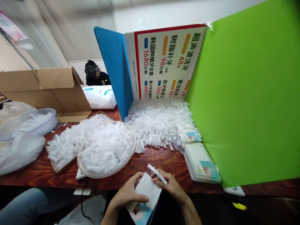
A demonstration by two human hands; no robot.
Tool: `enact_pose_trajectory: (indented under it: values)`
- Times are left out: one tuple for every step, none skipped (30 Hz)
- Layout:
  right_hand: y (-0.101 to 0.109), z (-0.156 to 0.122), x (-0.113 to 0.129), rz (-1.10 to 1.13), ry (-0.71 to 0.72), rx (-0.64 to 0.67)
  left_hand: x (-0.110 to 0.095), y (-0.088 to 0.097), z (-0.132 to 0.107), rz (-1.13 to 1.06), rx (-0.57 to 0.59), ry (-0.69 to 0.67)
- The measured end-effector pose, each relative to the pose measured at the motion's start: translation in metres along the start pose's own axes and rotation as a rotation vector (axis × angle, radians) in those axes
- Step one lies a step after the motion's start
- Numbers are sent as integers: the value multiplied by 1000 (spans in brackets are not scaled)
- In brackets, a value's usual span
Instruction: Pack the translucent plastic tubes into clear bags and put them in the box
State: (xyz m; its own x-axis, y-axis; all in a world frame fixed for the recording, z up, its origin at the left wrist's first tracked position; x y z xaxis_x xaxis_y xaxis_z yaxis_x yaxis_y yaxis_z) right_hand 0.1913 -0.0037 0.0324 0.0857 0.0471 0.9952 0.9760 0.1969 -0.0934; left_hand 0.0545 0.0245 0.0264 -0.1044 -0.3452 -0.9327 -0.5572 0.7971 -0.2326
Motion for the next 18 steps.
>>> enact_pose_trajectory:
  values:
    - [-4,-2,1,-18,-33,85,1,-2,0,-3,10,-2]
    - [-7,-5,3,-23,-56,151,1,-3,0,-10,18,-3]
    - [-7,-7,5,-14,-68,186,2,-4,0,-21,23,-6]
    - [-6,-8,7,14,-66,196,3,-4,1,-33,24,-11]
    - [-4,-8,10,55,-51,188,4,-4,1,-43,22,-19]
    - [-4,-8,12,108,-33,170,6,-3,2,-46,22,-23]
    - [-6,-8,12,143,-19,159,9,-2,3,-42,22,-22]
    - [-10,-7,11,152,-11,157,12,0,4,-26,18,-15]
    - [-15,-7,9,133,-7,154,16,2,6,2,11,-6]
    - [-19,-6,7,88,-5,142,20,5,8,40,-1,6]
    - [-19,-6,5,34,-2,109,23,9,10,84,-20,15]
    - [-16,-7,3,-15,1,60,26,14,12,132,-44,22]
    - [-8,-10,3,-55,5,-5,28,18,15,179,-63,35]
    - [4,-16,4,-84,6,-84,30,21,19,219,-85,45]
    - [18,-27,6,-120,2,-162,34,23,23,248,-93,72]
    - [34,-43,9,-159,-9,-239,38,24,27,264,-100,104]
    - [51,-64,14,-196,-24,-317,41,26,31,277,-113,122]
    - [67,-90,20,-234,-41,-394,42,27,36,288,-131,129]
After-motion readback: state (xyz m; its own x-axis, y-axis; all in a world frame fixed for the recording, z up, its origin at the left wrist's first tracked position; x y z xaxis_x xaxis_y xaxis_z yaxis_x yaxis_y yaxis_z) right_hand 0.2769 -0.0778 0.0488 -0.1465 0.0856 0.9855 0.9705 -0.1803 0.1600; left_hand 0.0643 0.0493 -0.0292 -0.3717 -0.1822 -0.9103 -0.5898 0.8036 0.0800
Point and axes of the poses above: each hand's wrist, its own z-axis towards the middle knuckle, its own y-axis out of the back of the hand, x = y × z, the point moved 10 cm from there along z, towards the middle knuckle, and after that the axes turned 4 degrees about x, right-handed, at the moved point
